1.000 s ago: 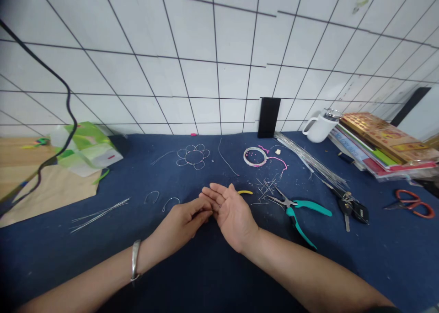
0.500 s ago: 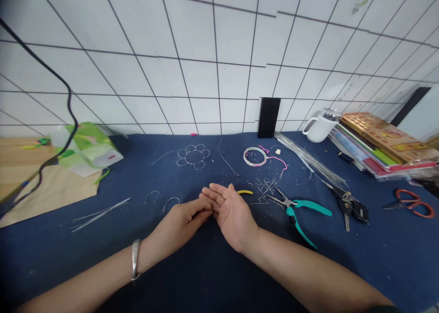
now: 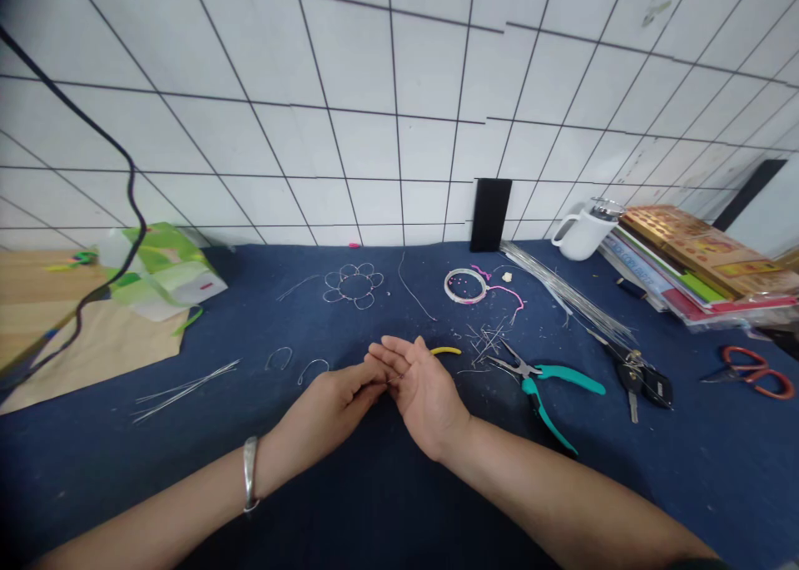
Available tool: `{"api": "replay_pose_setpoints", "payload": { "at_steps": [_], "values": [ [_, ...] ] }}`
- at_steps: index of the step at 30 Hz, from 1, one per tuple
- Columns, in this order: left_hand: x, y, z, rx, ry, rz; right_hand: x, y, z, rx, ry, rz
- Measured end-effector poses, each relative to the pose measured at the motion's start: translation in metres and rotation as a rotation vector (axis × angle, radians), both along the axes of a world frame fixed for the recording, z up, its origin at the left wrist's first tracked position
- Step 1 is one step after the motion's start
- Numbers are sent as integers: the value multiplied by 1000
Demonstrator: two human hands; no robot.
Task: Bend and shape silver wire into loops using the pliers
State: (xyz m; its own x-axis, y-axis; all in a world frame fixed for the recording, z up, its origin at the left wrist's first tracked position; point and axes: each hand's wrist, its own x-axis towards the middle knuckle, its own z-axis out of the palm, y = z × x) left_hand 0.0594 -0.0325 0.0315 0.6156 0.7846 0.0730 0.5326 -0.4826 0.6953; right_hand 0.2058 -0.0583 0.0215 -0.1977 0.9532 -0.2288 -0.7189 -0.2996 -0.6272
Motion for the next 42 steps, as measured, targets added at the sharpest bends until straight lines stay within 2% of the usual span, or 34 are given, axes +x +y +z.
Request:
{"api": "replay_pose_setpoints", "payload": {
  "at_steps": [11,25,35,42],
  "values": [
    [0,0,2,107,138,-28,0,0,1,11,3,20],
    [0,-3,12,345,442,-46,-2,-2,2,13,-45,32],
    [0,0,9,364,410,-102,-1,-2,0,14,-49,39],
    [-2,5,5,320,321,-149,2,2,0,-15,42,50]
  ]
}}
